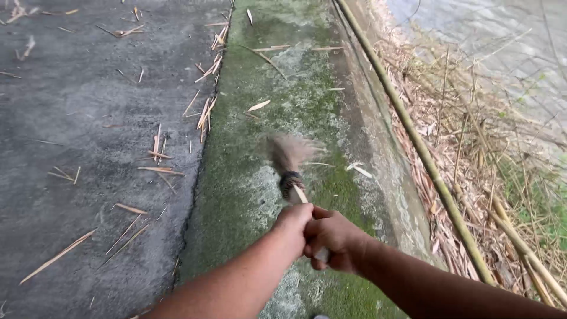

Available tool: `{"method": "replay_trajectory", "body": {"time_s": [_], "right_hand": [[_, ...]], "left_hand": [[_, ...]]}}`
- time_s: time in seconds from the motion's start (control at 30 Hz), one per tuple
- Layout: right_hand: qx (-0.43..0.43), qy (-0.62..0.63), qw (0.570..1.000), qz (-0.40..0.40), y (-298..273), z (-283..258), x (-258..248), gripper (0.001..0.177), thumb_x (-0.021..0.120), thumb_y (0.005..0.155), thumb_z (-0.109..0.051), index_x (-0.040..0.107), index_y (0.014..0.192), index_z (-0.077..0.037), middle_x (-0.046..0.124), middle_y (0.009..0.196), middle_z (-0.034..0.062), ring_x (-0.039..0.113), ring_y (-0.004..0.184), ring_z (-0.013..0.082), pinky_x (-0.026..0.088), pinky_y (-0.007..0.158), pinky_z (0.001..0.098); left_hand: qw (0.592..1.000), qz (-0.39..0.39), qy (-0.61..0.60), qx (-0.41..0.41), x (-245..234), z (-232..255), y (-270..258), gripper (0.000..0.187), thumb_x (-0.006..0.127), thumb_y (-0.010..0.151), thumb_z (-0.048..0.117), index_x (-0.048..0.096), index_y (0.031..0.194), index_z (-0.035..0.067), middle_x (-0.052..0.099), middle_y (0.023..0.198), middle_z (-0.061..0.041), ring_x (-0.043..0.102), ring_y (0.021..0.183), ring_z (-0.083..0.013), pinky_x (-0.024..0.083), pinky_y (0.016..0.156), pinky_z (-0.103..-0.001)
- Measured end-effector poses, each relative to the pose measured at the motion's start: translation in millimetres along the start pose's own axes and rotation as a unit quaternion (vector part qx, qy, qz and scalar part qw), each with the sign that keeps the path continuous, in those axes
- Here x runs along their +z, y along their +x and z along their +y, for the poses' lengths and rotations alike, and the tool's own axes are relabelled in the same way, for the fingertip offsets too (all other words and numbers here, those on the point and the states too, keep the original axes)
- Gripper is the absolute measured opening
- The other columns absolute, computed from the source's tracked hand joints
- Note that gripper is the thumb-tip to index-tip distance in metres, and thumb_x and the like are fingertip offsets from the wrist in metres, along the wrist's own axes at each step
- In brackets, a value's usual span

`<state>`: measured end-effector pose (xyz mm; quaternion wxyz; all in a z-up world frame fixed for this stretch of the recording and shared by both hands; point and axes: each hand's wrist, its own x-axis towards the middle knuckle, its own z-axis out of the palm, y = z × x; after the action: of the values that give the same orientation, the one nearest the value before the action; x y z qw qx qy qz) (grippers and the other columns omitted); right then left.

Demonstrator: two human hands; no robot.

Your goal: The person sweeps bamboo leaves off a concrete path and a mossy ledge using a small hand broom. They continue sweeping debris along the riverbank, clearing the area around a tree and a potted plant.

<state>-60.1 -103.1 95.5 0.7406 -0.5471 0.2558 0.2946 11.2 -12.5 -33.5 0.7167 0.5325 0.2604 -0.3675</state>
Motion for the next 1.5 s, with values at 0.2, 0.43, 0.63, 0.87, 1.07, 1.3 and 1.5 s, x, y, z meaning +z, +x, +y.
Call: {"method": "replay_trajectory", "body": {"time_s": [0.2,0.43,0.63,0.87,1.07,1.3,1.5], "right_hand": [[-0.063,-0.072,0.993,-0.065,-31,-43,-15,0.074,0.059,0.083,0.004,0.047,0.153,-0.015,0.057,0.070,0.0103,0.053,0.044,0.0157,0.039,0.031,0.0326],[-0.121,-0.045,0.990,0.065,-34,-95,-14,0.056,0.056,0.085,0.003,0.050,0.140,-0.004,0.057,0.068,0.0146,0.052,0.044,0.0214,0.036,0.032,0.0357],[-0.121,0.027,0.975,0.186,31,-125,-47,0.010,0.054,0.094,-0.008,0.056,0.100,0.000,0.056,0.066,0.0130,0.053,0.046,0.0217,0.038,0.035,0.0365],[-0.009,0.016,0.987,0.163,129,-125,-17,0.013,0.058,0.096,-0.012,0.057,0.087,-0.003,0.058,0.067,0.0115,0.055,0.050,0.0209,0.042,0.037,0.0342],[0.074,-0.167,0.983,0.018,168,-110,96,0.005,0.059,0.093,-0.008,0.060,0.095,-0.004,0.059,0.068,0.0137,0.054,0.049,0.0223,0.039,0.036,0.0334],[0.034,-0.243,0.956,-0.159,142,-127,144,0.051,0.060,0.087,-0.002,0.053,0.136,-0.009,0.059,0.069,0.0117,0.055,0.047,0.0174,0.040,0.034,0.0326],[-0.014,-0.193,0.974,-0.114,96,-129,135,0.069,0.054,0.085,-0.002,0.042,0.152,-0.007,0.058,0.070,0.0110,0.053,0.045,0.0153,0.042,0.033,0.0309]], "left_hand": [[0.981,0.068,-0.121,0.133,48,47,-69,0.025,0.053,0.097,0.021,0.049,0.119,0.010,0.066,0.096,-0.013,0.069,0.082,-0.0297,0.058,0.059,-0.047],[0.997,-0.020,0.041,0.067,89,112,-48,0.031,0.058,0.098,0.036,0.060,0.119,0.014,0.069,0.088,-0.009,0.061,0.064,-0.0237,0.042,0.043,-0.039],[0.977,-0.163,0.131,0.027,118,147,52,0.023,0.067,0.092,0.034,0.066,0.102,0.013,0.067,0.084,-0.007,0.061,0.058,-0.0204,0.045,0.040,-0.034],[0.979,-0.195,0.027,-0.055,39,163,85,0.021,0.071,0.088,0.029,0.065,0.095,0.010,0.071,0.090,-0.009,0.069,0.071,-0.0234,0.053,0.050,-0.035],[0.980,-0.047,-0.191,0.030,-91,153,37,0.025,0.062,0.092,0.026,0.065,0.106,0.005,0.071,0.101,-0.014,0.071,0.082,-0.0297,0.060,0.062,-0.047],[0.949,0.061,-0.269,0.149,-123,167,-15,0.031,0.048,0.099,0.018,0.058,0.120,-0.001,0.066,0.106,-0.017,0.069,0.085,-0.0281,0.058,0.057,-0.042],[0.951,0.122,-0.237,0.157,-92,182,-55,0.031,0.050,0.099,0.017,0.046,0.127,0.003,0.062,0.108,-0.016,0.067,0.089,-0.0276,0.057,0.059,-0.043]]}}
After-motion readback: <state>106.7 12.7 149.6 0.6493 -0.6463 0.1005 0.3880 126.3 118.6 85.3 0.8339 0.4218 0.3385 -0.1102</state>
